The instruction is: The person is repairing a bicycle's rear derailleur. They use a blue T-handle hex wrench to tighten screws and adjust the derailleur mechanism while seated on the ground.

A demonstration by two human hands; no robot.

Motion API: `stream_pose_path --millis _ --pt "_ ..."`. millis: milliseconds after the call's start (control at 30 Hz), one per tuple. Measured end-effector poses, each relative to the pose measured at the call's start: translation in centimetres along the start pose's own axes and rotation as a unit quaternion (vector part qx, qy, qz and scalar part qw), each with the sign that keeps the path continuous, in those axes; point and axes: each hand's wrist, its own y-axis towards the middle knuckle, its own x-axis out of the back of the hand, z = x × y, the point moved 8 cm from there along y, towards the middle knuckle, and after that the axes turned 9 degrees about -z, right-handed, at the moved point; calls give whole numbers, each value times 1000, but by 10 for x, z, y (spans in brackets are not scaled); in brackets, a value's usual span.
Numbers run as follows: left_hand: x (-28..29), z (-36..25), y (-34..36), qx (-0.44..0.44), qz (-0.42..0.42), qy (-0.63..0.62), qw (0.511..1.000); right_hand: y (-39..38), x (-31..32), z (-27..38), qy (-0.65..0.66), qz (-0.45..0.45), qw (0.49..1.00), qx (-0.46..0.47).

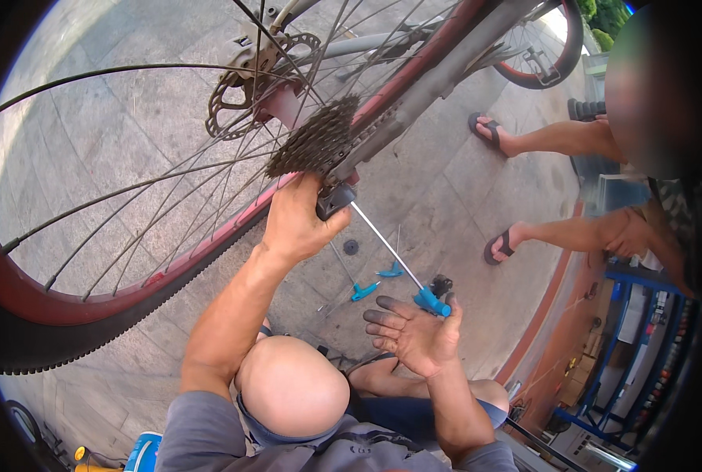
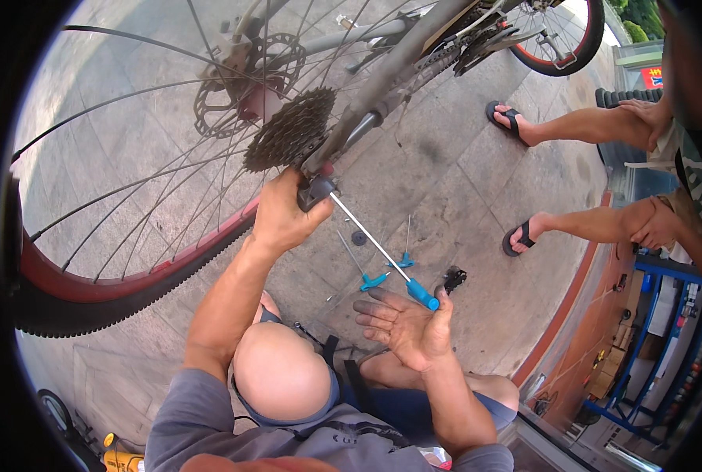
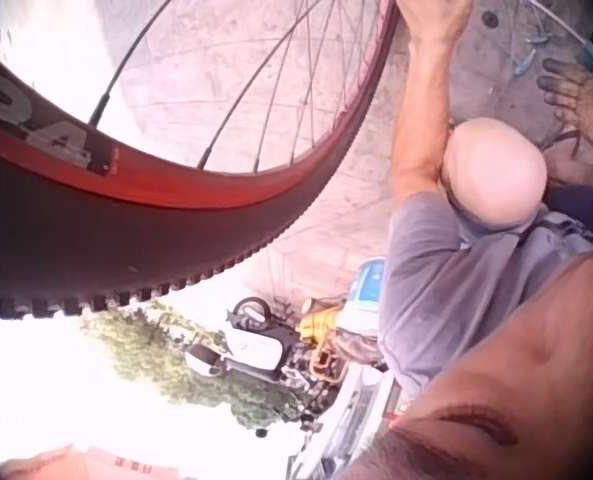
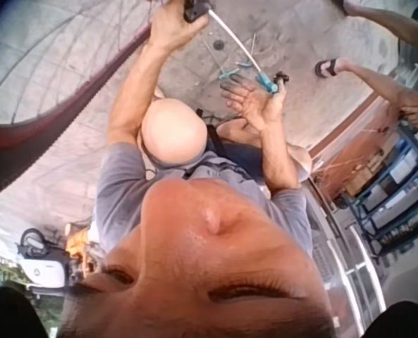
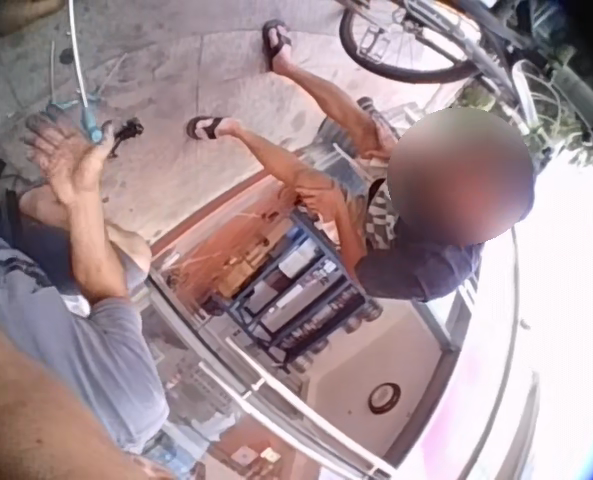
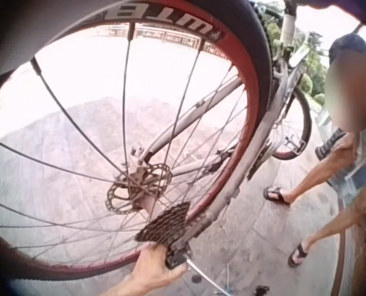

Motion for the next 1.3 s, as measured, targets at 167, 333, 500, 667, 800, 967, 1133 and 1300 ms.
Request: stream_pose_path --millis 167,333,500,667,800,967,1133,1300 --pt "-3 3 -1 15 18 8 1000 6 1 22 107 8 990 95" --pt "0 -1 1 25 23 -2 999 8 -1 30 -13 28 989 145" --pt "-1 4 -1 43 24 -15 999 5 5 61 -340 72 890 296" --pt "-6 12 -4 52 39 39 997 -13 -38 98 -760 208 296 540" --pt "-5 21 -10 90 44 28 995 -14 -9 87 -546 29 727 414" --pt "-7 19 -7 68 45 44 996 -3 13 32 77 65 991 93" --pt "-9 23 -10 77 29 14 996 7 10 29 89 78 990 70" --pt "-7 28 -10 68 30 55 996 -1 8 58 -224 -33 954 199"
